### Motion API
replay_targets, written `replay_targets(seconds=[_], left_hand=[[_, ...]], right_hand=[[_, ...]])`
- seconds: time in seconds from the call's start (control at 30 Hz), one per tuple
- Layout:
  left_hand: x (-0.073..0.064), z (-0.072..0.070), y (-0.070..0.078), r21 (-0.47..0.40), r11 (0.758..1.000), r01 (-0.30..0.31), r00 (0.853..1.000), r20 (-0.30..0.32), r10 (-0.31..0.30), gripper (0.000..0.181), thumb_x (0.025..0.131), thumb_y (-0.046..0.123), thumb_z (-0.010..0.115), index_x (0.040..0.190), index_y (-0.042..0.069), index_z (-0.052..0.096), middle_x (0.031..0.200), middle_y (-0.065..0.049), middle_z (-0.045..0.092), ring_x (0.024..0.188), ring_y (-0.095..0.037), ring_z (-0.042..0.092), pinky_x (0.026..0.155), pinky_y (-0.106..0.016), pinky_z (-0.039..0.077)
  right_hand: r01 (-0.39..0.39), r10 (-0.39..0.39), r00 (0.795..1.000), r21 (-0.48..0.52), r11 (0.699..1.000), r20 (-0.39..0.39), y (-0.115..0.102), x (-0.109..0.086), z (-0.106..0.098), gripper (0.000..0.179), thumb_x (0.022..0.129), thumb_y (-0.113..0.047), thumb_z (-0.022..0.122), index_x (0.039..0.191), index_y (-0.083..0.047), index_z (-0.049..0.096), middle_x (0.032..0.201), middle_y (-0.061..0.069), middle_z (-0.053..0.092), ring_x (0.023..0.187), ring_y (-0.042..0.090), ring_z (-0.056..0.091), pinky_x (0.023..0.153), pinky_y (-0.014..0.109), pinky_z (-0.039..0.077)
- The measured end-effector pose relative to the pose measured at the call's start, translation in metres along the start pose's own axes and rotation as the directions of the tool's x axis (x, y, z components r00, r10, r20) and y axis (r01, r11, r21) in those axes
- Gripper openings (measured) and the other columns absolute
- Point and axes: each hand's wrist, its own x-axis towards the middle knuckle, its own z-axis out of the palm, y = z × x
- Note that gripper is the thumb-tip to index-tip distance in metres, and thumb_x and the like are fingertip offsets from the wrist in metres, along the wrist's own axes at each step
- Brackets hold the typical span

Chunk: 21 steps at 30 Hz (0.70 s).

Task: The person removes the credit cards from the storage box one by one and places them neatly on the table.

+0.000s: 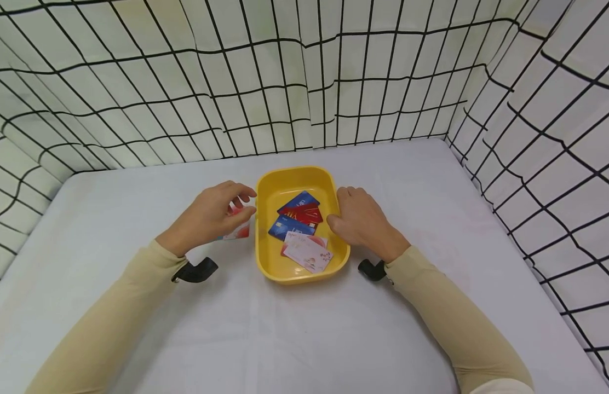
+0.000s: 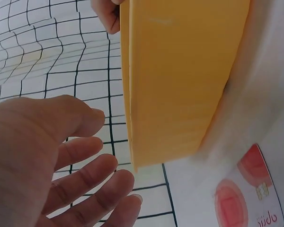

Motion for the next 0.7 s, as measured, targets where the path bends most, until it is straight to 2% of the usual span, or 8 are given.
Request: replay_targets(seconds=[0.27,0.53,0.7], left_hand=[[0.004,0.006,0.013,0.018,0.997,-0.082,0.997,0.002,0.082,0.036,0.099,0.026,0.068,0.129,0.008,0.066,0.125,-0.012,0.069,0.106,-0.026,0.068,0.083,-0.035,0.064],[0.009,0.014,0.027,0.035,0.988,-0.153,0.988,0.037,0.152,0.036,0.097,0.023,0.071,0.129,0.008,0.067,0.124,-0.009,0.069,0.110,-0.026,0.066,0.096,-0.040,0.061],[0.010,0.021,0.034,0.040,0.982,-0.186,0.981,0.070,0.183,0.035,0.096,0.026,0.073,0.128,0.012,0.069,0.124,-0.007,0.067,0.112,-0.025,0.066,0.099,-0.040,0.060]], right_hand=[[0.014,-0.014,1.000,-0.004,1.000,0.003,0.001,-0.001,-0.001,0.043,0.092,-0.027,0.052,0.123,0.002,0.053,0.098,0.014,0.054,0.096,0.030,0.050,0.081,0.040,0.042],[0.019,-0.019,1.000,-0.009,1.000,-0.005,0.003,0.001,0.000,0.043,0.091,-0.028,0.052,0.122,0.002,0.053,0.098,0.013,0.054,0.096,0.030,0.050,0.080,0.039,0.042],[0.035,-0.035,0.999,-0.002,0.999,-0.012,0.005,0.002,0.001,0.037,0.091,-0.027,0.052,0.115,0.001,0.054,0.093,0.012,0.053,0.093,0.030,0.050,0.077,0.038,0.040]])
